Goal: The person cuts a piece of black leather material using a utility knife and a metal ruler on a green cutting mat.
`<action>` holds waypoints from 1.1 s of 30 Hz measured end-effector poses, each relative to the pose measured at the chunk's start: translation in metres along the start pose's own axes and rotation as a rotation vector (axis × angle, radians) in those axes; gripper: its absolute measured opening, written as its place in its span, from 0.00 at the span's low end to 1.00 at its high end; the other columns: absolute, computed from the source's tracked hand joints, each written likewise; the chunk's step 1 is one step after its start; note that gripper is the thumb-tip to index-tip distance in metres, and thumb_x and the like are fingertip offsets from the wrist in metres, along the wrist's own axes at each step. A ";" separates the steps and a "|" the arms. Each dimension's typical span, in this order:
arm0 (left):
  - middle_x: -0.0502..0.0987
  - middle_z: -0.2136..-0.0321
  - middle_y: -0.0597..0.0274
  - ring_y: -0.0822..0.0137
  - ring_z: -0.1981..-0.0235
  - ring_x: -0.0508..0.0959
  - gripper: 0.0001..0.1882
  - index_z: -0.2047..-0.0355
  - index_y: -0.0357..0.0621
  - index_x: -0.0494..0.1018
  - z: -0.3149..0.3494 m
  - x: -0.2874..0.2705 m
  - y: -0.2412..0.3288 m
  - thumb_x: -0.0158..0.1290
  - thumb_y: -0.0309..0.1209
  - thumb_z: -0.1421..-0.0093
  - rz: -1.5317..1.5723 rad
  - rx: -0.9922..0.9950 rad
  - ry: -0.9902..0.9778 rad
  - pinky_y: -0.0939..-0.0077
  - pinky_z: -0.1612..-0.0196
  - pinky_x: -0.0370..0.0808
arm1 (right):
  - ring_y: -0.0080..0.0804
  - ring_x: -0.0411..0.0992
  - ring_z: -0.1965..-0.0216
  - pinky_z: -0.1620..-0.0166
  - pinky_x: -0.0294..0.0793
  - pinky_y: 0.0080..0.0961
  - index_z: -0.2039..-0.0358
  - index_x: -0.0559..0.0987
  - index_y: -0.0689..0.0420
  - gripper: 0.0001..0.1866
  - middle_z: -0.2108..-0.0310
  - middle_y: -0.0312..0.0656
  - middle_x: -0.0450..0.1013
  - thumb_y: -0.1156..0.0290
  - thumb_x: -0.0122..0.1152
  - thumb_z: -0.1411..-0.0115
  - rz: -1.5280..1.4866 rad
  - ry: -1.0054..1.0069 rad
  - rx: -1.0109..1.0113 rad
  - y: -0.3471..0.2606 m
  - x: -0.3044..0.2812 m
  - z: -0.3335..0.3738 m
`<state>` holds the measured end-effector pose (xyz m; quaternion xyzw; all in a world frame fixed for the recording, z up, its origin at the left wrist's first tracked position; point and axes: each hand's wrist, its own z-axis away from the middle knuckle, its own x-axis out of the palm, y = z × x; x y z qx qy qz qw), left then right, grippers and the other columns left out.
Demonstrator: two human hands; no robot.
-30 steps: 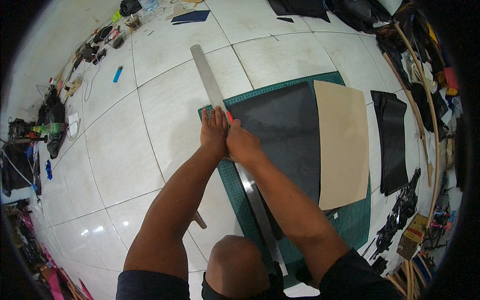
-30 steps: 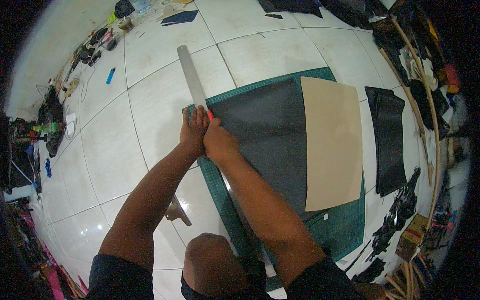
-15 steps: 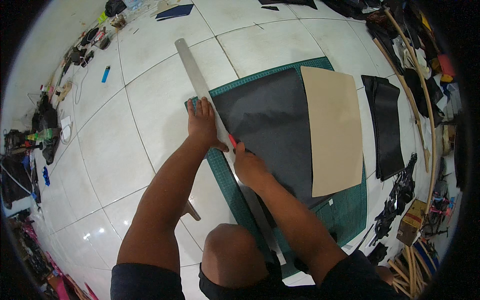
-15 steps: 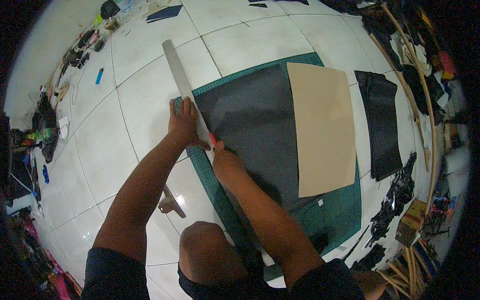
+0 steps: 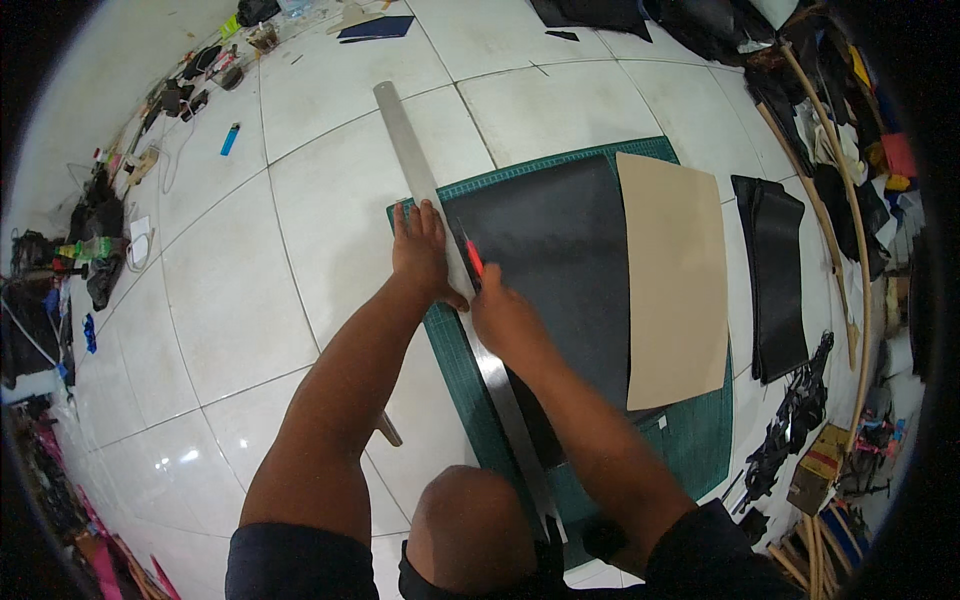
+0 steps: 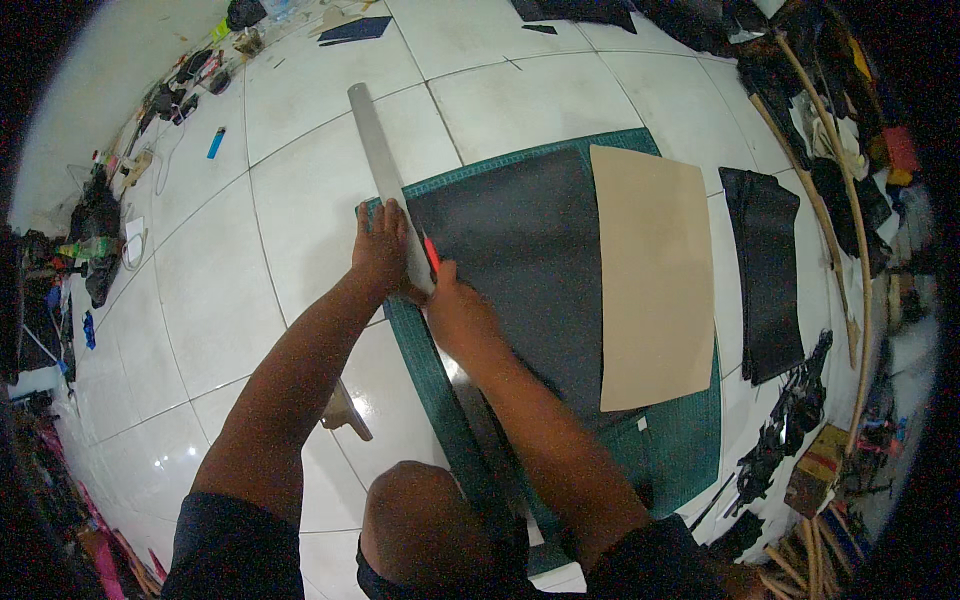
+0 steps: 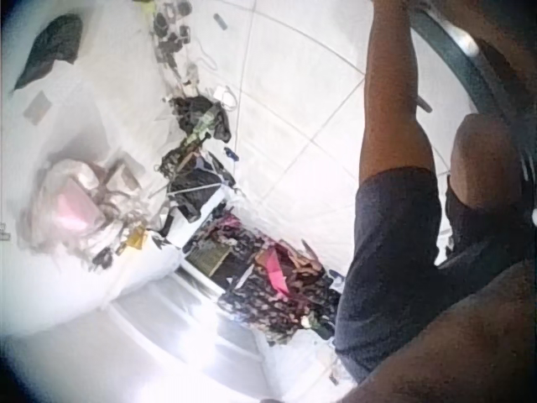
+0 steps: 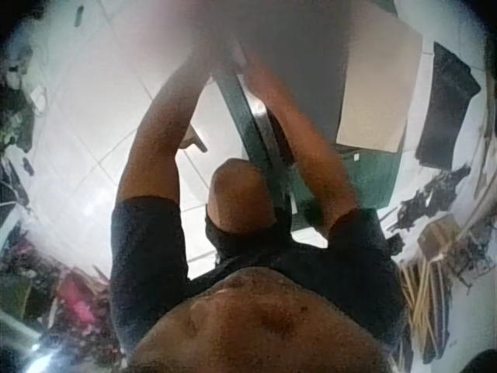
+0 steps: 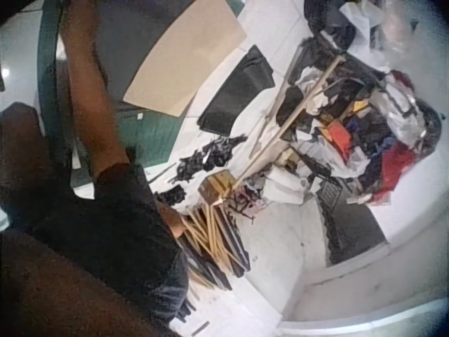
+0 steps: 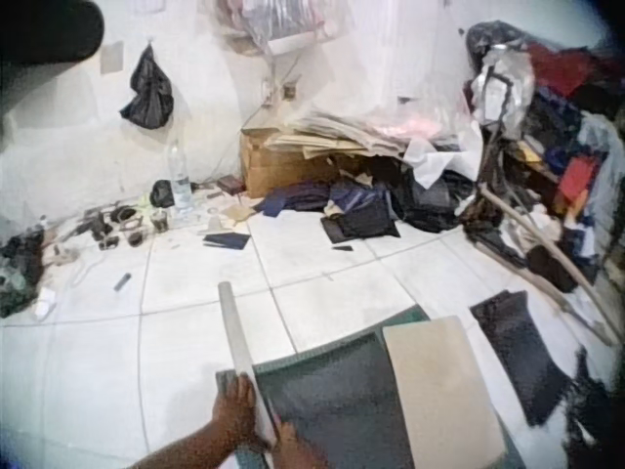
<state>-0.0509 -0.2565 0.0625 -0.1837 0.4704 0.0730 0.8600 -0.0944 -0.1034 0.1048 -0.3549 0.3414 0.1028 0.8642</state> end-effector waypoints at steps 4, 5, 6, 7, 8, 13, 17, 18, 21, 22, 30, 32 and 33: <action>0.49 0.32 0.39 0.47 0.31 0.52 0.59 0.33 0.30 0.48 -0.006 0.018 -0.001 0.60 0.59 0.51 -0.030 -0.027 0.088 0.40 0.30 0.39 | 0.63 0.76 0.56 0.53 0.74 0.53 0.51 0.61 0.63 0.15 0.59 0.64 0.75 0.71 0.48 0.35 0.045 0.046 -0.018 -0.017 0.010 -0.044; 0.49 0.32 0.39 0.48 0.31 0.53 0.54 0.33 0.30 0.48 -0.006 0.020 -0.001 0.59 0.54 0.48 -0.030 -0.025 0.083 0.40 0.30 0.40 | 0.62 0.76 0.56 0.53 0.75 0.53 0.50 0.60 0.63 0.16 0.58 0.65 0.75 0.71 0.49 0.35 0.072 0.037 -0.013 -0.021 0.012 -0.048; 0.49 0.32 0.39 0.48 0.31 0.54 0.50 0.33 0.30 0.48 -0.006 0.022 -0.001 0.57 0.50 0.45 -0.030 -0.021 0.079 0.40 0.30 0.40 | 0.62 0.76 0.56 0.53 0.75 0.52 0.50 0.60 0.63 0.16 0.58 0.65 0.75 0.71 0.49 0.35 0.099 0.029 -0.008 -0.025 0.013 -0.050; 0.49 0.32 0.39 0.49 0.31 0.54 0.46 0.33 0.30 0.49 -0.006 0.021 0.000 0.55 0.45 0.42 -0.029 -0.016 0.079 0.39 0.30 0.40 | 0.61 0.76 0.55 0.52 0.75 0.51 0.50 0.60 0.64 0.17 0.58 0.65 0.75 0.71 0.49 0.35 0.102 0.027 -0.009 -0.022 0.016 -0.054; 0.49 0.32 0.40 0.49 0.31 0.54 0.45 0.33 0.31 0.48 -0.007 0.021 0.000 0.54 0.45 0.42 -0.024 -0.012 0.091 0.39 0.31 0.40 | 0.61 0.76 0.55 0.52 0.76 0.51 0.49 0.60 0.64 0.17 0.57 0.65 0.75 0.71 0.50 0.35 0.105 0.026 -0.009 -0.019 0.020 -0.058; 0.50 0.32 0.41 0.49 0.31 0.54 0.45 0.32 0.32 0.49 -0.008 0.026 -0.001 0.55 0.43 0.42 -0.039 -0.019 0.100 0.38 0.31 0.41 | 0.58 0.77 0.56 0.52 0.77 0.48 0.48 0.60 0.66 0.21 0.59 0.64 0.76 0.69 0.53 0.36 0.124 0.037 0.013 -0.022 0.026 -0.060; 0.48 0.31 0.42 0.49 0.30 0.52 0.49 0.31 0.35 0.47 -0.011 0.022 -0.002 0.57 0.47 0.45 -0.072 -0.023 0.060 0.40 0.30 0.39 | 0.56 0.78 0.57 0.53 0.77 0.47 0.49 0.61 0.66 0.24 0.62 0.61 0.78 0.68 0.58 0.38 0.124 0.063 0.013 -0.025 0.026 -0.064; 0.46 0.30 0.44 0.49 0.29 0.50 0.53 0.31 0.36 0.45 -0.012 0.018 -0.002 0.58 0.52 0.47 -0.095 -0.023 0.012 0.41 0.30 0.37 | 0.56 0.78 0.58 0.53 0.78 0.47 0.50 0.61 0.66 0.24 0.62 0.61 0.78 0.67 0.59 0.39 0.124 0.073 0.007 -0.025 0.025 -0.066; 0.44 0.29 0.44 0.49 0.29 0.49 0.57 0.30 0.37 0.44 -0.010 0.017 0.001 0.59 0.56 0.49 -0.094 -0.031 -0.019 0.42 0.30 0.35 | 0.56 0.79 0.59 0.55 0.78 0.46 0.52 0.62 0.65 0.24 0.62 0.60 0.78 0.67 0.62 0.40 0.137 0.116 -0.050 -0.021 0.030 -0.069; 0.44 0.29 0.44 0.49 0.29 0.49 0.57 0.30 0.37 0.44 -0.011 0.019 0.000 0.59 0.56 0.49 -0.080 -0.042 -0.008 0.42 0.30 0.35 | 0.56 0.79 0.59 0.56 0.79 0.46 0.53 0.62 0.65 0.22 0.62 0.60 0.78 0.67 0.61 0.40 0.113 0.106 -0.048 -0.020 0.032 -0.068; 0.49 0.32 0.40 0.47 0.32 0.56 0.54 0.33 0.33 0.49 -0.008 0.017 -0.002 0.61 0.50 0.50 -0.045 0.005 0.071 0.38 0.31 0.42 | 0.56 0.77 0.55 0.51 0.76 0.44 0.55 0.62 0.63 0.22 0.59 0.60 0.76 0.70 0.63 0.42 0.109 0.080 0.040 -0.018 0.035 -0.063; 0.49 0.31 0.40 0.47 0.31 0.55 0.54 0.32 0.34 0.48 -0.010 0.025 -0.004 0.61 0.51 0.50 -0.040 -0.017 0.084 0.40 0.31 0.41 | 0.56 0.77 0.55 0.52 0.76 0.44 0.56 0.62 0.63 0.21 0.60 0.60 0.76 0.70 0.63 0.41 0.086 0.070 0.047 -0.023 0.034 -0.060; 0.48 0.31 0.41 0.47 0.31 0.54 0.55 0.31 0.34 0.47 -0.013 0.029 -0.003 0.61 0.52 0.50 -0.049 -0.033 0.083 0.41 0.30 0.39 | 0.56 0.77 0.55 0.52 0.77 0.44 0.56 0.62 0.63 0.20 0.61 0.59 0.76 0.71 0.63 0.41 0.074 0.065 0.050 -0.026 0.034 -0.059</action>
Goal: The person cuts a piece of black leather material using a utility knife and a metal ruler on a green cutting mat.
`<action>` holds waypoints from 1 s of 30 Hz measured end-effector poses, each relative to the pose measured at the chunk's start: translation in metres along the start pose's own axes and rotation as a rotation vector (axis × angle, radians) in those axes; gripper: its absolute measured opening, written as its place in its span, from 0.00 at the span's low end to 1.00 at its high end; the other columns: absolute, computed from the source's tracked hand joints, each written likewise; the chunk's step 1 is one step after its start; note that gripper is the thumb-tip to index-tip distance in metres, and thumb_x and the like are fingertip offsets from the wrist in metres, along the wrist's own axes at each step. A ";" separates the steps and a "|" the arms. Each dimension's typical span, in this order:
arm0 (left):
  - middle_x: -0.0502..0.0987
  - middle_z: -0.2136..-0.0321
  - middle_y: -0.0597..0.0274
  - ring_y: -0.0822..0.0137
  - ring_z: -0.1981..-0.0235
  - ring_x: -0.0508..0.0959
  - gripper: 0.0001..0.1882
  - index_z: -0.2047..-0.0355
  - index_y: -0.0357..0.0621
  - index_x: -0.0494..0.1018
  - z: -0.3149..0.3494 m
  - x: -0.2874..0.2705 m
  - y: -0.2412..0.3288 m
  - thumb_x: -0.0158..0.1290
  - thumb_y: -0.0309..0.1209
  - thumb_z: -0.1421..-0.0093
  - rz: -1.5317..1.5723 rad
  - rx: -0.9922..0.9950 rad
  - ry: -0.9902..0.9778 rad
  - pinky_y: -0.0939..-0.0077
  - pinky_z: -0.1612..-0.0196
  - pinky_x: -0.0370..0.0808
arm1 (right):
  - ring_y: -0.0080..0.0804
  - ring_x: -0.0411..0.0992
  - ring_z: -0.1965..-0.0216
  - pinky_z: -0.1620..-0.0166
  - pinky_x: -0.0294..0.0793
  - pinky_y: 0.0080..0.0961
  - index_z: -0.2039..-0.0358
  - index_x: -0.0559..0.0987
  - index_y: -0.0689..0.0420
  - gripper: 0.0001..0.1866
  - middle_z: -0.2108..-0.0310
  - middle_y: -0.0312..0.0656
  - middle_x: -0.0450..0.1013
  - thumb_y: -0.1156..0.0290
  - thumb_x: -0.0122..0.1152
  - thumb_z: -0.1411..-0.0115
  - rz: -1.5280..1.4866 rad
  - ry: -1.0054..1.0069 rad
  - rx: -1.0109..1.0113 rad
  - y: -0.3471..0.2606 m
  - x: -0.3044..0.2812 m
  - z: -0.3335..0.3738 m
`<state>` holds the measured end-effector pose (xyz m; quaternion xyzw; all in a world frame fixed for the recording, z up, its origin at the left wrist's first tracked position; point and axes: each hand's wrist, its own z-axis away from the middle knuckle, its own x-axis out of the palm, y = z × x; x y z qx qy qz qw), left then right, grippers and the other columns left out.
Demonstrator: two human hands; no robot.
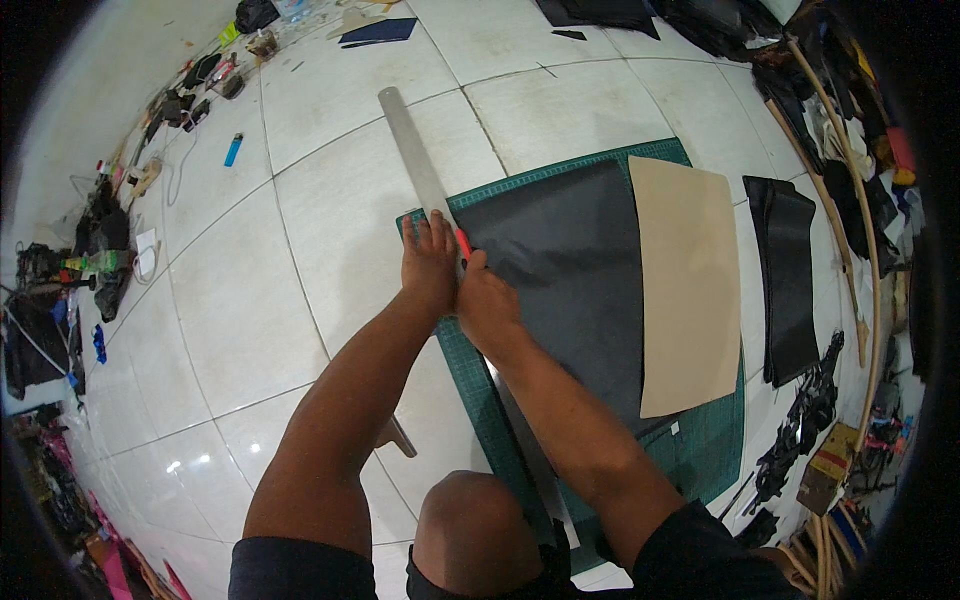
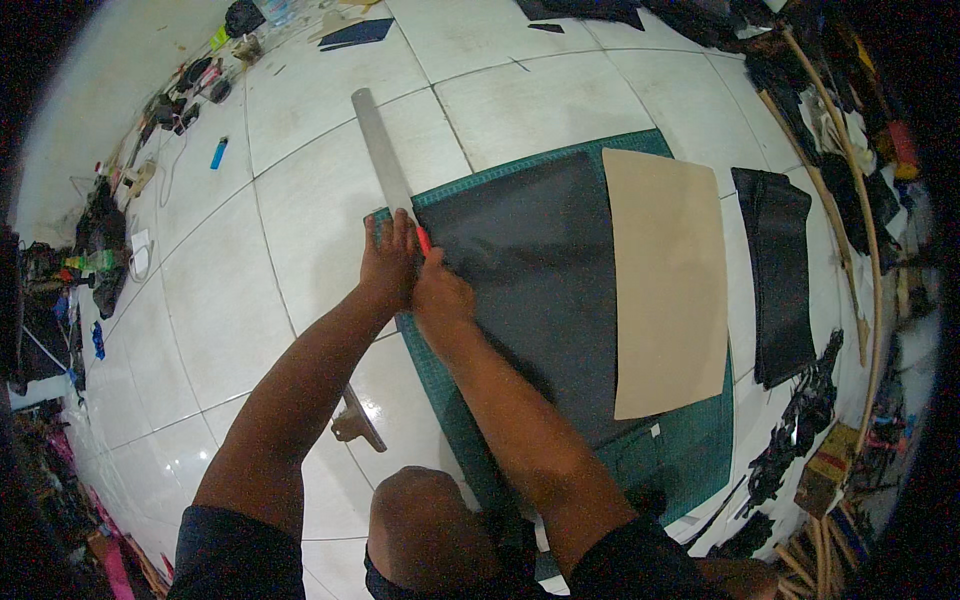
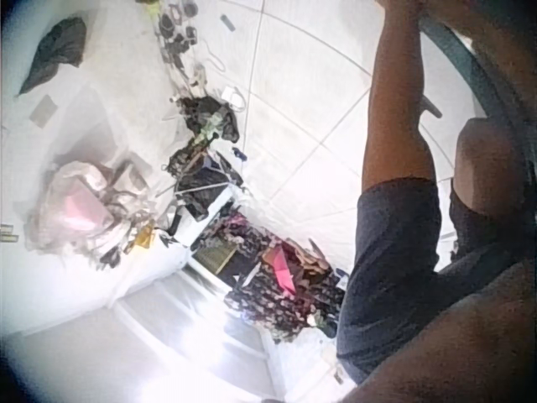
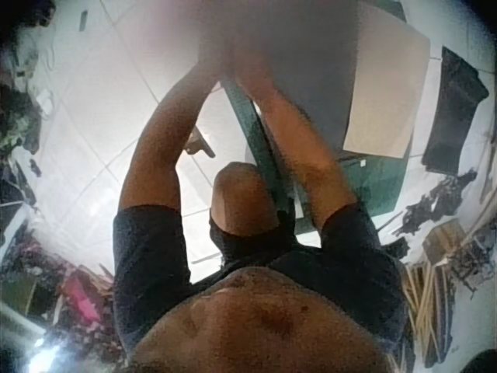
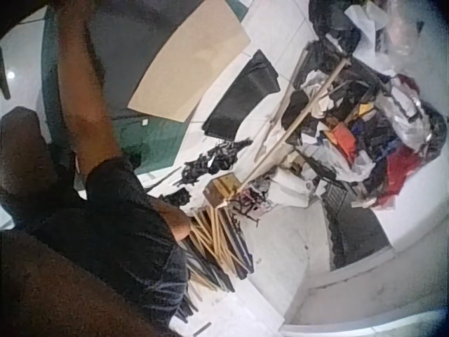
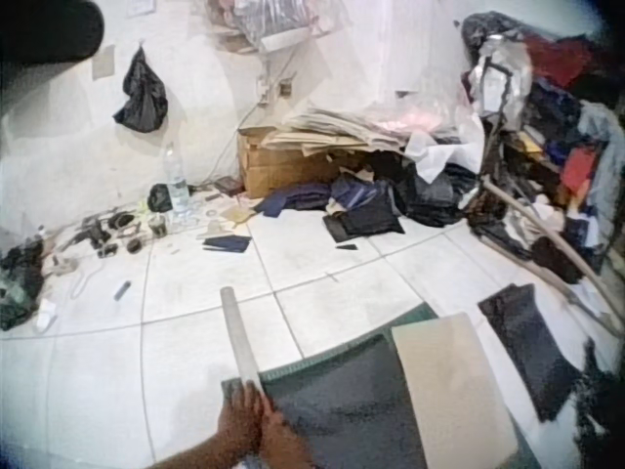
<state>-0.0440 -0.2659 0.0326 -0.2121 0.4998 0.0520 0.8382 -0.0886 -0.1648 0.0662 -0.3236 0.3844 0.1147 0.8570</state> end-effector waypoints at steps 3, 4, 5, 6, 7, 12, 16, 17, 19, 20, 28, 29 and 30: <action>0.47 0.31 0.41 0.47 0.31 0.53 0.56 0.31 0.35 0.47 -0.001 -0.001 0.002 0.61 0.53 0.51 -0.012 0.007 -0.018 0.41 0.30 0.38 | 0.57 0.77 0.55 0.53 0.77 0.43 0.56 0.62 0.64 0.21 0.61 0.61 0.76 0.70 0.63 0.42 0.002 -0.013 0.016 -0.001 -0.002 -0.002; 0.47 0.31 0.41 0.47 0.31 0.53 0.56 0.31 0.36 0.47 0.000 -0.003 0.002 0.60 0.53 0.51 -0.019 0.015 -0.026 0.41 0.30 0.38 | 0.57 0.77 0.55 0.53 0.77 0.44 0.56 0.62 0.64 0.22 0.60 0.61 0.76 0.69 0.64 0.42 -0.004 -0.017 0.006 -0.001 -0.004 -0.002; 0.47 0.31 0.41 0.47 0.31 0.53 0.56 0.31 0.36 0.47 0.001 -0.003 0.001 0.60 0.54 0.51 -0.020 0.018 -0.028 0.41 0.30 0.38 | 0.57 0.77 0.55 0.52 0.77 0.44 0.55 0.62 0.64 0.23 0.60 0.61 0.76 0.69 0.64 0.42 -0.010 -0.021 -0.004 -0.002 -0.006 -0.003; 0.47 0.31 0.41 0.47 0.31 0.53 0.56 0.31 0.36 0.47 0.002 -0.004 0.001 0.60 0.54 0.50 -0.021 0.021 -0.030 0.41 0.30 0.38 | 0.57 0.77 0.55 0.52 0.76 0.45 0.55 0.62 0.64 0.24 0.60 0.61 0.77 0.68 0.65 0.43 -0.015 -0.026 -0.013 -0.004 -0.008 -0.004; 0.47 0.31 0.41 0.47 0.31 0.53 0.56 0.31 0.36 0.47 0.003 -0.005 0.001 0.60 0.54 0.50 -0.022 0.025 -0.031 0.41 0.30 0.38 | 0.58 0.77 0.56 0.53 0.76 0.46 0.55 0.62 0.62 0.21 0.60 0.61 0.77 0.67 0.61 0.41 0.001 -0.008 -0.022 -0.001 -0.006 -0.008; 0.50 0.32 0.39 0.46 0.32 0.56 0.53 0.33 0.32 0.50 0.001 -0.007 0.001 0.61 0.50 0.50 -0.017 0.045 0.038 0.34 0.32 0.41 | 0.60 0.77 0.56 0.51 0.75 0.51 0.54 0.62 0.60 0.15 0.59 0.64 0.76 0.67 0.52 0.35 -0.007 -0.020 -0.023 0.003 -0.012 -0.019; 0.47 0.31 0.37 0.45 0.31 0.53 0.66 0.32 0.31 0.48 0.008 -0.021 -0.001 0.61 0.65 0.58 -0.007 0.049 -0.060 0.34 0.32 0.39 | 0.62 0.75 0.54 0.50 0.73 0.52 0.52 0.63 0.62 0.13 0.57 0.67 0.74 0.70 0.44 0.33 -0.025 -0.161 -0.013 0.015 -0.024 0.025; 0.46 0.31 0.37 0.44 0.31 0.52 0.70 0.32 0.30 0.47 0.009 -0.028 -0.001 0.61 0.69 0.62 -0.001 0.054 -0.093 0.34 0.32 0.38 | 0.62 0.75 0.53 0.50 0.73 0.52 0.51 0.63 0.63 0.13 0.57 0.67 0.74 0.70 0.43 0.33 0.005 -0.182 -0.006 0.025 -0.020 0.031; 0.45 0.31 0.37 0.44 0.30 0.50 0.78 0.32 0.29 0.45 0.011 -0.038 0.000 0.60 0.77 0.71 0.009 0.065 -0.158 0.34 0.32 0.37 | 0.63 0.75 0.53 0.50 0.73 0.52 0.51 0.63 0.64 0.13 0.57 0.66 0.74 0.70 0.42 0.33 0.033 -0.189 -0.001 0.040 -0.012 0.043; 0.44 0.31 0.37 0.44 0.30 0.49 0.80 0.32 0.28 0.45 0.011 -0.039 0.001 0.60 0.77 0.73 0.009 0.061 -0.156 0.34 0.32 0.37 | 0.63 0.74 0.53 0.50 0.73 0.52 0.51 0.63 0.64 0.13 0.57 0.67 0.74 0.69 0.42 0.32 0.032 -0.174 -0.002 0.047 -0.007 0.049; 0.42 0.29 0.41 0.47 0.28 0.46 0.83 0.30 0.32 0.41 0.014 -0.045 0.002 0.61 0.78 0.75 0.026 0.034 -0.188 0.39 0.31 0.35 | 0.61 0.75 0.56 0.50 0.72 0.50 0.50 0.61 0.63 0.16 0.58 0.65 0.74 0.69 0.45 0.34 0.016 -0.388 0.174 0.095 0.005 0.137; 0.42 0.30 0.40 0.45 0.29 0.46 0.83 0.31 0.30 0.41 0.013 -0.041 0.000 0.61 0.78 0.76 0.048 0.037 -0.172 0.38 0.31 0.35 | 0.62 0.75 0.57 0.51 0.72 0.51 0.50 0.61 0.63 0.16 0.59 0.65 0.75 0.68 0.45 0.34 0.036 -0.438 0.200 0.094 -0.001 0.147; 0.42 0.30 0.38 0.44 0.29 0.47 0.84 0.31 0.29 0.42 0.012 -0.036 -0.001 0.62 0.77 0.77 0.071 0.039 -0.156 0.37 0.31 0.35 | 0.62 0.75 0.58 0.51 0.72 0.52 0.50 0.61 0.63 0.16 0.59 0.65 0.75 0.68 0.45 0.33 0.056 -0.488 0.227 0.092 -0.006 0.155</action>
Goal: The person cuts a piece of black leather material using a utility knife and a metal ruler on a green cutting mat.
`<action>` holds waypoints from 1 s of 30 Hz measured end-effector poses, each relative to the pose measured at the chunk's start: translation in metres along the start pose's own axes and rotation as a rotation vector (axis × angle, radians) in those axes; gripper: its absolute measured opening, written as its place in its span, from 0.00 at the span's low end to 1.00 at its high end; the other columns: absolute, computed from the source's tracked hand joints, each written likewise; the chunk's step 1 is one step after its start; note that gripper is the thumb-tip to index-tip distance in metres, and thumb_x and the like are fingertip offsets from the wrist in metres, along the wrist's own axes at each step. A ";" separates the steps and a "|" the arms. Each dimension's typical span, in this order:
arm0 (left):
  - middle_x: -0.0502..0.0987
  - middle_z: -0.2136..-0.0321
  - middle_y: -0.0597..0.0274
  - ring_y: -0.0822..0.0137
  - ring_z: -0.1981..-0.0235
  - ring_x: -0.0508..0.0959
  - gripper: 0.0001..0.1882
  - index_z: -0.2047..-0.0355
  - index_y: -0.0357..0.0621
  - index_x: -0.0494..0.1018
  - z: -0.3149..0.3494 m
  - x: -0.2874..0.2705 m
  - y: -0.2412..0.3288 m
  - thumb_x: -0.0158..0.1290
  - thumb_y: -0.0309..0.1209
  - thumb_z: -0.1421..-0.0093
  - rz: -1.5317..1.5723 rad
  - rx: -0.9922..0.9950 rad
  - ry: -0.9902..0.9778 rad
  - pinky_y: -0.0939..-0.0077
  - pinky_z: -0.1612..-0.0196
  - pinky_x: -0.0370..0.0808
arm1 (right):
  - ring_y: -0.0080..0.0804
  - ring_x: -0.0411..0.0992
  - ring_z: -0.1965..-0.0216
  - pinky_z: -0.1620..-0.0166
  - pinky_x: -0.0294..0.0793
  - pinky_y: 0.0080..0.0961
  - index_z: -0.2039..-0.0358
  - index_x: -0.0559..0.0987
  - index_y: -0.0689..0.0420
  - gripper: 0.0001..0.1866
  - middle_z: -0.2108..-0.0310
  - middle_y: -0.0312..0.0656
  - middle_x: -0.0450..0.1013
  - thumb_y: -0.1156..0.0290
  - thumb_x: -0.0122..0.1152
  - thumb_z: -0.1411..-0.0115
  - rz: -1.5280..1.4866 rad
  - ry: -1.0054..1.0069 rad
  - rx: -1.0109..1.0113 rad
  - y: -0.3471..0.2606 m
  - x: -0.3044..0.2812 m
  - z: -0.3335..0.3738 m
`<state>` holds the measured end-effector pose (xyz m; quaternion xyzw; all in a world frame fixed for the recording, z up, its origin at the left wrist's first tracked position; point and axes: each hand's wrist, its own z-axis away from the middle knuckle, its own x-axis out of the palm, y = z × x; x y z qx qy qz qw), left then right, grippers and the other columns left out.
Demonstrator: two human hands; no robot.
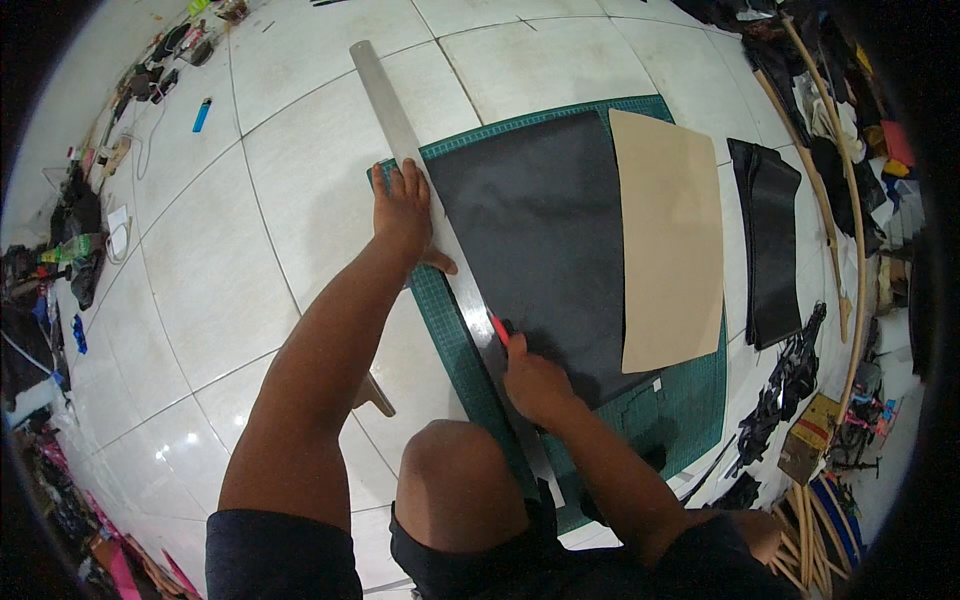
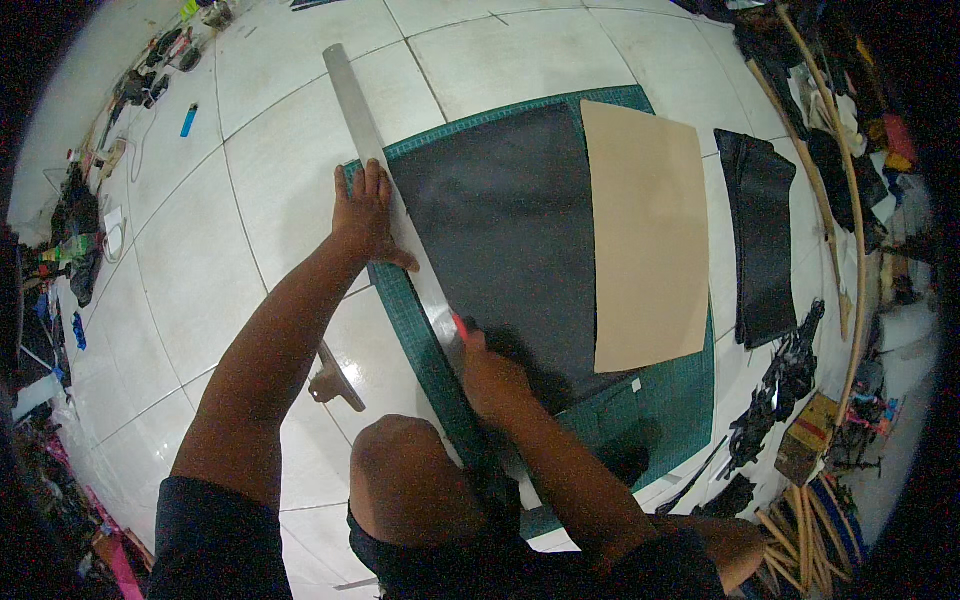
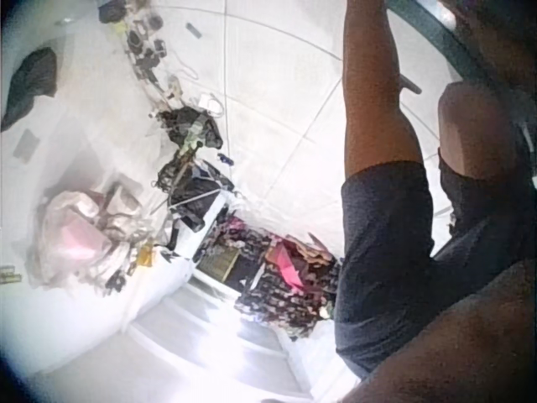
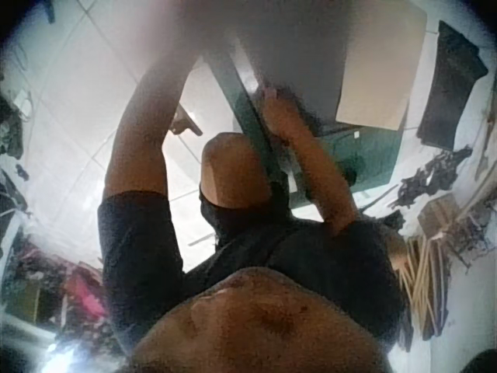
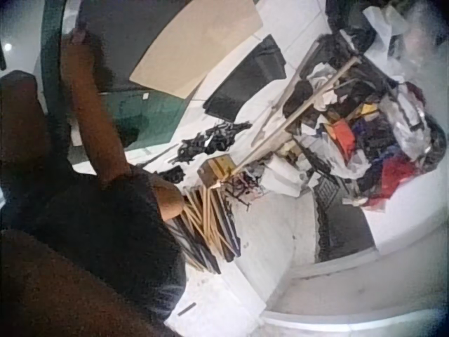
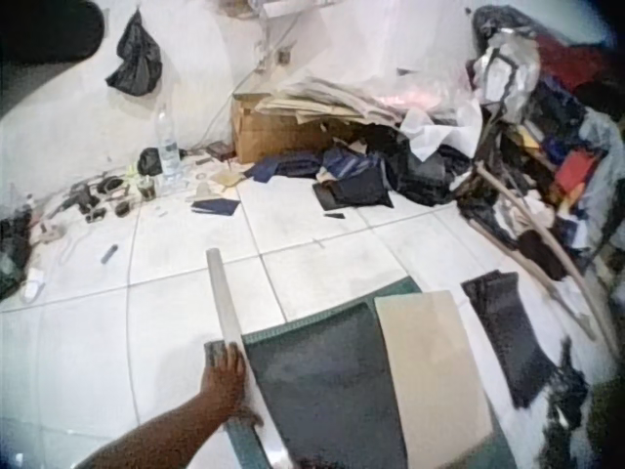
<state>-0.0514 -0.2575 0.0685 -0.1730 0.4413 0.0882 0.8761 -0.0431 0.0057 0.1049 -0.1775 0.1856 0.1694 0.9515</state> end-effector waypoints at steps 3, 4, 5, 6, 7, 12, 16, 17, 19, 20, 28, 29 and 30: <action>0.42 0.30 0.38 0.43 0.29 0.47 0.85 0.32 0.28 0.42 0.000 0.007 -0.002 0.62 0.77 0.79 0.019 -0.002 0.008 0.36 0.31 0.35 | 0.64 0.75 0.59 0.53 0.72 0.53 0.51 0.61 0.63 0.15 0.61 0.65 0.75 0.68 0.46 0.33 0.098 -0.008 -0.035 0.000 -0.009 0.019; 0.42 0.30 0.38 0.44 0.29 0.47 0.85 0.32 0.28 0.42 0.001 0.008 -0.004 0.62 0.77 0.79 0.020 -0.007 0.004 0.36 0.31 0.36 | 0.64 0.75 0.59 0.54 0.73 0.53 0.51 0.61 0.64 0.15 0.61 0.66 0.74 0.69 0.46 0.33 0.031 0.066 -0.070 -0.010 -0.020 0.020; 0.43 0.30 0.38 0.44 0.29 0.47 0.85 0.32 0.28 0.42 0.001 0.010 -0.005 0.62 0.77 0.79 0.028 -0.011 0.016 0.36 0.31 0.36 | 0.65 0.75 0.59 0.54 0.73 0.53 0.51 0.61 0.64 0.15 0.62 0.66 0.74 0.69 0.46 0.33 -0.039 0.135 -0.103 -0.025 -0.033 0.019; 0.43 0.30 0.39 0.44 0.29 0.48 0.84 0.32 0.29 0.42 0.002 0.013 -0.007 0.62 0.77 0.79 0.037 -0.018 0.026 0.36 0.31 0.37 | 0.65 0.75 0.59 0.54 0.73 0.53 0.51 0.61 0.64 0.14 0.62 0.67 0.74 0.70 0.46 0.33 -0.108 0.201 -0.139 -0.041 -0.044 0.012; 0.44 0.30 0.39 0.45 0.29 0.48 0.84 0.31 0.29 0.43 0.001 0.012 -0.005 0.63 0.76 0.79 0.045 -0.011 0.047 0.36 0.31 0.37 | 0.66 0.74 0.58 0.55 0.73 0.53 0.51 0.61 0.64 0.15 0.62 0.67 0.74 0.70 0.47 0.34 -0.142 0.272 -0.174 -0.051 -0.050 -0.008; 0.45 0.30 0.41 0.46 0.30 0.52 0.68 0.31 0.32 0.45 -0.013 0.019 0.000 0.64 0.64 0.60 -0.021 -0.018 0.107 0.36 0.31 0.40 | 0.65 0.74 0.54 0.49 0.72 0.54 0.50 0.61 0.64 0.18 0.57 0.67 0.74 0.69 0.51 0.35 -0.150 0.448 -0.210 -0.117 -0.092 -0.079; 0.45 0.30 0.41 0.47 0.30 0.53 0.58 0.31 0.33 0.45 -0.011 0.026 -0.002 0.62 0.54 0.50 -0.042 -0.029 0.115 0.36 0.31 0.40 | 0.62 0.75 0.52 0.48 0.73 0.51 0.51 0.62 0.65 0.17 0.56 0.65 0.75 0.69 0.52 0.36 -0.057 0.475 -0.236 -0.134 -0.092 -0.101; 0.45 0.30 0.41 0.47 0.30 0.53 0.58 0.31 0.34 0.45 -0.009 0.021 -0.001 0.62 0.54 0.50 -0.037 -0.014 0.097 0.36 0.31 0.40 | 0.62 0.75 0.52 0.48 0.73 0.51 0.51 0.63 0.65 0.17 0.56 0.65 0.75 0.69 0.51 0.36 -0.055 0.480 -0.238 -0.132 -0.092 -0.107; 0.46 0.30 0.41 0.47 0.31 0.53 0.57 0.31 0.34 0.45 -0.003 0.011 -0.002 0.62 0.54 0.50 -0.029 0.012 0.060 0.36 0.31 0.40 | 0.61 0.75 0.53 0.48 0.73 0.50 0.52 0.63 0.65 0.17 0.56 0.65 0.75 0.69 0.51 0.35 -0.039 0.482 -0.237 -0.130 -0.092 -0.114; 0.45 0.30 0.42 0.47 0.30 0.53 0.58 0.31 0.35 0.44 -0.004 0.013 -0.003 0.62 0.54 0.50 -0.031 0.007 0.061 0.36 0.31 0.40 | 0.61 0.75 0.53 0.48 0.74 0.50 0.52 0.63 0.66 0.17 0.56 0.65 0.75 0.69 0.50 0.35 -0.026 0.478 -0.234 -0.132 -0.092 -0.115; 0.39 0.29 0.42 0.45 0.28 0.45 0.82 0.29 0.37 0.38 -0.014 0.022 -0.004 0.60 0.78 0.74 -0.034 -0.013 0.013 0.36 0.31 0.34 | 0.58 0.76 0.54 0.49 0.75 0.49 0.53 0.65 0.67 0.16 0.58 0.63 0.76 0.70 0.49 0.36 -0.019 0.496 -0.256 -0.134 -0.092 -0.115; 0.40 0.29 0.42 0.45 0.28 0.45 0.82 0.29 0.37 0.38 -0.014 0.022 -0.003 0.60 0.78 0.73 -0.041 -0.007 0.022 0.36 0.31 0.34 | 0.58 0.76 0.53 0.49 0.75 0.49 0.52 0.66 0.67 0.16 0.57 0.63 0.76 0.69 0.49 0.35 -0.034 0.495 -0.254 -0.134 -0.093 -0.114; 0.40 0.29 0.42 0.45 0.28 0.45 0.82 0.29 0.37 0.39 -0.014 0.023 -0.003 0.61 0.78 0.73 -0.048 -0.002 0.030 0.36 0.31 0.34 | 0.57 0.76 0.53 0.49 0.75 0.48 0.52 0.66 0.67 0.16 0.57 0.63 0.76 0.69 0.49 0.35 -0.049 0.495 -0.251 -0.135 -0.095 -0.114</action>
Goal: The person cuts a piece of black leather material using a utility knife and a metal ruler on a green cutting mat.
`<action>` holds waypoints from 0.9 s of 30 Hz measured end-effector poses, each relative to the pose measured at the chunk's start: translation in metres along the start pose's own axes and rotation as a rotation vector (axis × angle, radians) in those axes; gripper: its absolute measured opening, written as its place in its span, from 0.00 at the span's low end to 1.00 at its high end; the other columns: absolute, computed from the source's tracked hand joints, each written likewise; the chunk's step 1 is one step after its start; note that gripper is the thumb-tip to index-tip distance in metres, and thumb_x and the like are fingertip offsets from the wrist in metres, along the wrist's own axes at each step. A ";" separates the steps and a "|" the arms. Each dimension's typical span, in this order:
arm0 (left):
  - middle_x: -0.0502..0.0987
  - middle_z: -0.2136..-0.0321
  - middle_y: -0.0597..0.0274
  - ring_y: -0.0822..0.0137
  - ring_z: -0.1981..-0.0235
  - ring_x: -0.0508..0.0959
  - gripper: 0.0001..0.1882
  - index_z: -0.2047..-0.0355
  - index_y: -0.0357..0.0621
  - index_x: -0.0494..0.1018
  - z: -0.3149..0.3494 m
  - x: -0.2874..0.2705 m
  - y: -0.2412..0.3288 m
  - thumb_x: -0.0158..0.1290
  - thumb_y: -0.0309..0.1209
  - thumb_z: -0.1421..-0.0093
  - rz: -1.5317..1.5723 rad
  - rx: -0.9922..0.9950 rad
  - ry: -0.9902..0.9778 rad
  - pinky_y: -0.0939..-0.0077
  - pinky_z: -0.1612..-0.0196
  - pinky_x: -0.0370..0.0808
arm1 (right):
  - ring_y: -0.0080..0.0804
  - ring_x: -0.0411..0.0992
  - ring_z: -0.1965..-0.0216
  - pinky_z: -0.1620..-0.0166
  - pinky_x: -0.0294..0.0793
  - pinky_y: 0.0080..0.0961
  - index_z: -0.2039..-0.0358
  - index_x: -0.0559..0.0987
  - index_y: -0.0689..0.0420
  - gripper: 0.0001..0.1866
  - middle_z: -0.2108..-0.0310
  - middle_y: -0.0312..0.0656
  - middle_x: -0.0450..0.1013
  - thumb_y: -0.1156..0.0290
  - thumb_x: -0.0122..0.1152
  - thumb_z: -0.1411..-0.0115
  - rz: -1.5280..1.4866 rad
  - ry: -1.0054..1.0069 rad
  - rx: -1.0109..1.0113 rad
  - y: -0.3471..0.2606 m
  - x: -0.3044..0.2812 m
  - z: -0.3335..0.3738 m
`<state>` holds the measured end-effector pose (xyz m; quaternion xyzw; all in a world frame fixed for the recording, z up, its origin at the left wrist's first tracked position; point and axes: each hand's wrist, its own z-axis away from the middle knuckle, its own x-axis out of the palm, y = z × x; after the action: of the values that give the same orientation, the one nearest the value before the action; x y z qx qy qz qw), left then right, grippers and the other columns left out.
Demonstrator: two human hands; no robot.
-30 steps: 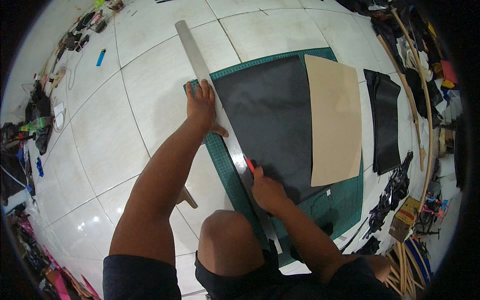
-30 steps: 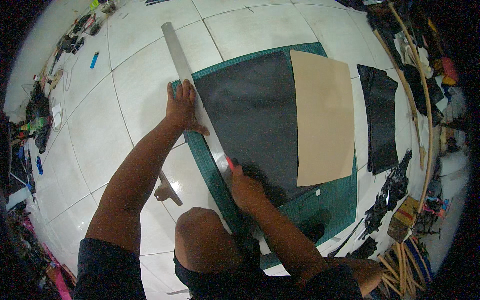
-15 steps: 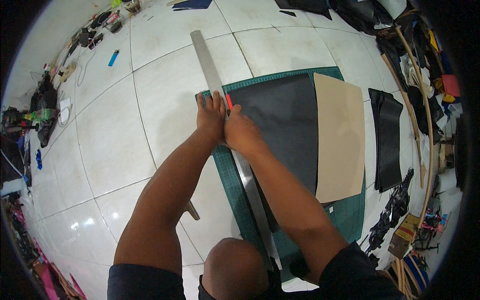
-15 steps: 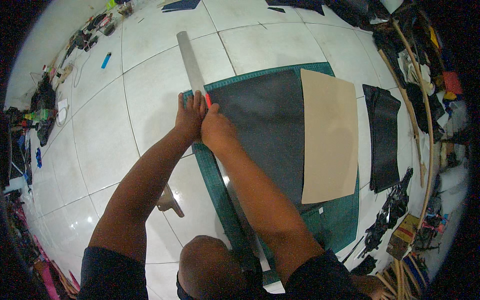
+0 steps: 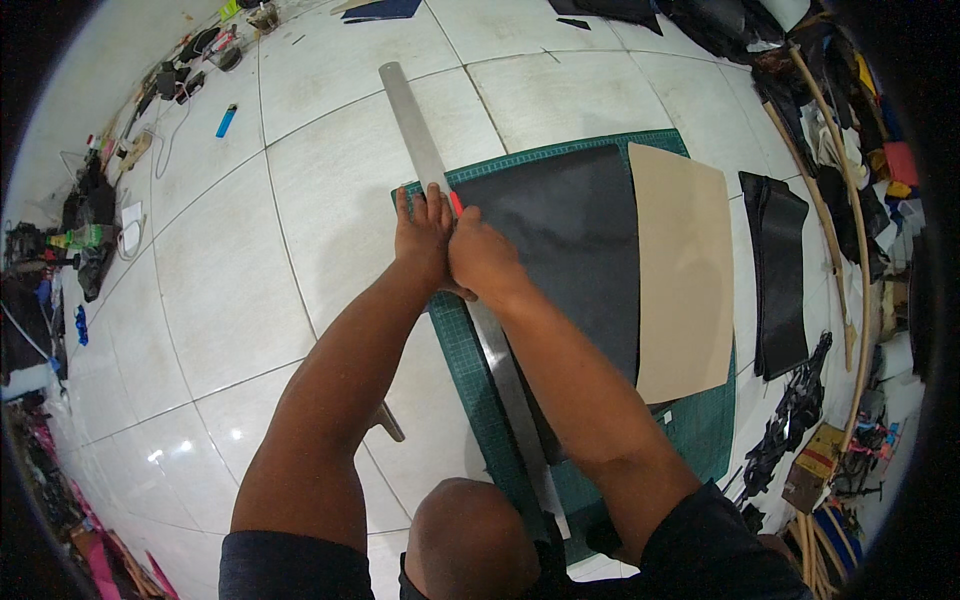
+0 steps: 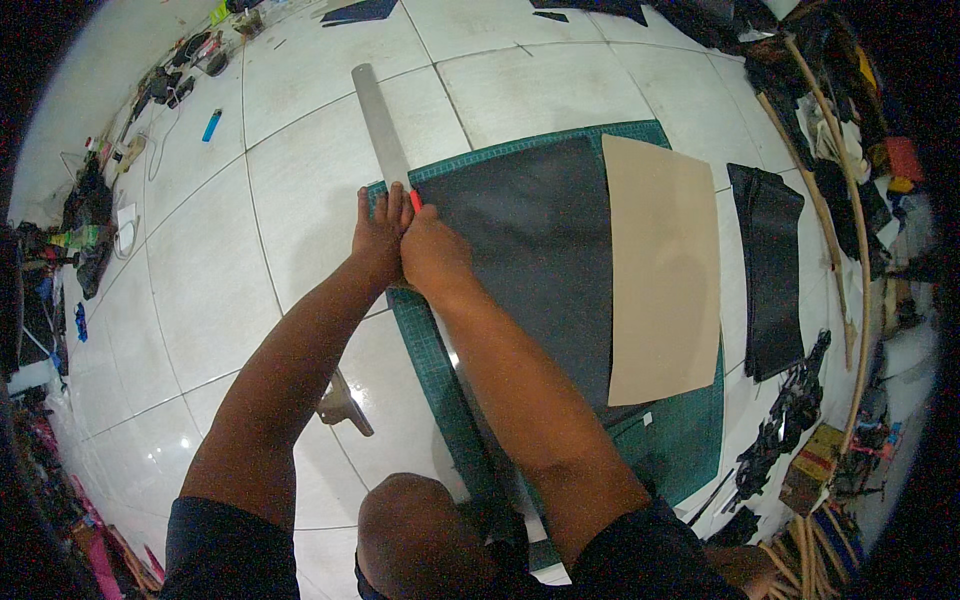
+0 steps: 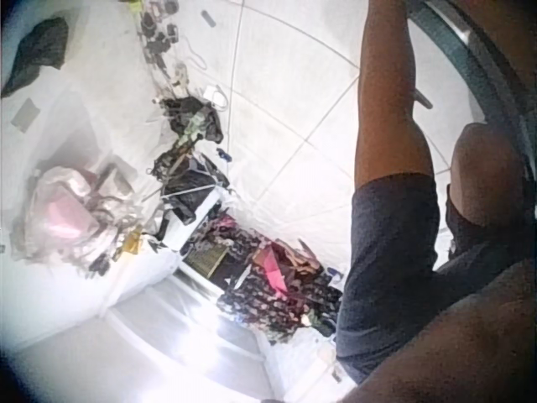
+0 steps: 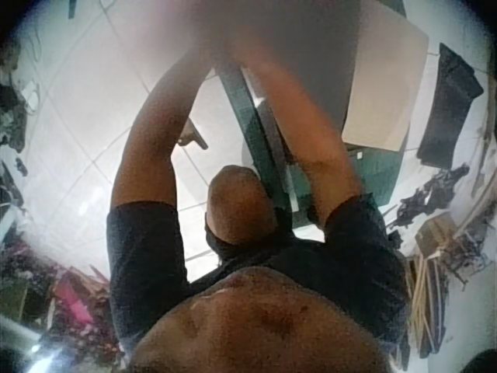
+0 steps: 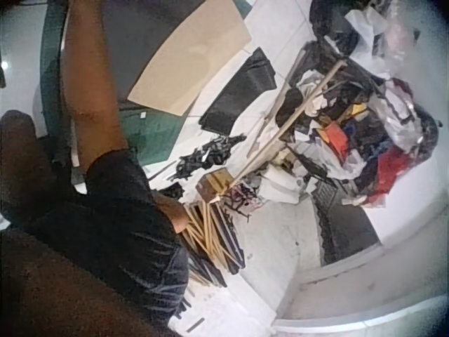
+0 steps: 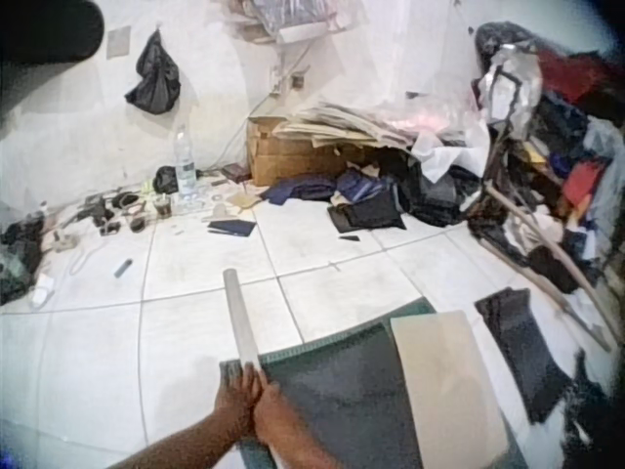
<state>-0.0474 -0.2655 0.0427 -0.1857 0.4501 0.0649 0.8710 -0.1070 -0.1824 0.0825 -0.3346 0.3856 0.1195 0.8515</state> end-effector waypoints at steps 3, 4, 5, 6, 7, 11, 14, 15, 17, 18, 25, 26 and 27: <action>0.40 0.29 0.41 0.45 0.28 0.44 0.81 0.30 0.36 0.39 0.005 -0.006 0.004 0.61 0.77 0.73 0.022 0.011 -0.001 0.36 0.31 0.33 | 0.58 0.76 0.53 0.49 0.74 0.49 0.51 0.66 0.66 0.17 0.57 0.64 0.76 0.68 0.49 0.35 -0.006 -0.059 0.062 -0.003 -0.010 -0.006; 0.40 0.29 0.41 0.45 0.28 0.44 0.81 0.30 0.36 0.40 0.008 -0.010 0.001 0.62 0.77 0.73 0.039 0.001 -0.004 0.37 0.31 0.33 | 0.58 0.76 0.53 0.49 0.74 0.49 0.51 0.66 0.66 0.17 0.56 0.64 0.75 0.68 0.48 0.35 0.000 -0.066 0.023 0.001 -0.008 -0.006; 0.42 0.30 0.41 0.45 0.29 0.47 0.78 0.30 0.35 0.41 0.005 -0.003 0.002 0.61 0.75 0.69 0.011 -0.012 0.027 0.36 0.31 0.35 | 0.59 0.76 0.53 0.49 0.74 0.49 0.50 0.66 0.65 0.17 0.56 0.64 0.75 0.68 0.48 0.34 0.006 -0.072 -0.015 0.008 -0.008 -0.003; 0.44 0.30 0.40 0.45 0.30 0.49 0.74 0.31 0.34 0.43 0.000 0.009 0.004 0.61 0.73 0.65 -0.018 -0.024 0.059 0.36 0.31 0.37 | 0.59 0.75 0.53 0.49 0.74 0.50 0.50 0.66 0.65 0.17 0.56 0.64 0.75 0.68 0.47 0.34 0.013 -0.078 -0.053 0.014 -0.007 0.001; 0.45 0.31 0.40 0.45 0.30 0.52 0.71 0.31 0.34 0.44 -0.005 0.013 0.003 0.61 0.71 0.61 -0.046 -0.042 0.096 0.36 0.32 0.39 | 0.60 0.75 0.52 0.49 0.74 0.50 0.50 0.66 0.65 0.16 0.56 0.65 0.75 0.68 0.47 0.34 0.015 -0.091 -0.034 0.019 -0.005 0.008; 0.40 0.29 0.41 0.46 0.28 0.44 0.83 0.30 0.33 0.39 0.012 -0.023 0.002 0.62 0.76 0.75 0.047 -0.017 -0.068 0.39 0.31 0.33 | 0.60 0.74 0.51 0.46 0.71 0.48 0.49 0.64 0.65 0.17 0.53 0.66 0.73 0.69 0.47 0.34 0.014 -0.212 0.061 0.040 -0.005 0.051; 0.41 0.29 0.41 0.46 0.28 0.44 0.83 0.30 0.33 0.39 0.013 -0.029 0.005 0.62 0.77 0.75 0.034 -0.016 -0.060 0.39 0.31 0.33 | 0.61 0.73 0.50 0.44 0.69 0.48 0.48 0.62 0.66 0.18 0.53 0.67 0.72 0.70 0.45 0.34 0.047 -0.270 0.095 0.052 -0.004 0.074; 0.41 0.29 0.41 0.46 0.28 0.44 0.83 0.30 0.33 0.39 0.012 -0.032 0.005 0.61 0.77 0.75 0.021 -0.013 -0.054 0.39 0.31 0.33 | 0.61 0.73 0.50 0.44 0.69 0.49 0.48 0.62 0.66 0.18 0.53 0.67 0.72 0.70 0.45 0.34 0.065 -0.276 0.107 0.058 -0.003 0.084; 0.41 0.29 0.40 0.45 0.28 0.44 0.83 0.30 0.32 0.40 0.014 -0.023 0.003 0.61 0.78 0.75 0.017 -0.019 -0.070 0.38 0.31 0.33 | 0.61 0.73 0.50 0.44 0.69 0.50 0.48 0.62 0.66 0.18 0.53 0.67 0.72 0.70 0.44 0.34 0.052 -0.332 0.125 0.063 0.000 0.111; 0.41 0.30 0.39 0.44 0.28 0.45 0.84 0.31 0.31 0.40 0.015 -0.019 0.001 0.61 0.78 0.76 0.019 -0.023 -0.075 0.38 0.31 0.33 | 0.61 0.73 0.50 0.44 0.68 0.50 0.47 0.61 0.66 0.18 0.53 0.67 0.72 0.70 0.44 0.34 0.045 -0.357 0.134 0.067 0.001 0.125; 0.41 0.29 0.41 0.46 0.28 0.45 0.84 0.30 0.33 0.40 0.013 -0.025 0.007 0.63 0.76 0.77 0.034 -0.039 -0.075 0.39 0.31 0.34 | 0.62 0.75 0.57 0.52 0.72 0.54 0.49 0.62 0.66 0.17 0.58 0.66 0.74 0.68 0.44 0.34 0.041 -0.504 0.288 0.129 0.024 0.238; 0.41 0.29 0.41 0.46 0.28 0.45 0.84 0.30 0.33 0.40 0.013 -0.027 0.008 0.63 0.76 0.77 0.034 -0.040 -0.079 0.39 0.31 0.34 | 0.62 0.75 0.58 0.54 0.72 0.54 0.50 0.62 0.65 0.17 0.60 0.65 0.75 0.67 0.45 0.34 0.033 -0.530 0.323 0.133 0.023 0.251; 0.41 0.29 0.42 0.46 0.28 0.45 0.84 0.30 0.33 0.40 0.014 -0.028 0.009 0.63 0.76 0.77 0.035 -0.041 -0.082 0.39 0.31 0.34 | 0.63 0.76 0.59 0.55 0.72 0.55 0.50 0.62 0.65 0.17 0.61 0.64 0.75 0.67 0.45 0.34 0.025 -0.557 0.359 0.137 0.021 0.262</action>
<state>-0.0558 -0.2507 0.0699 -0.1928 0.4156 0.0967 0.8836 -0.0045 0.0922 0.1274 -0.1289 0.1571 0.1471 0.9680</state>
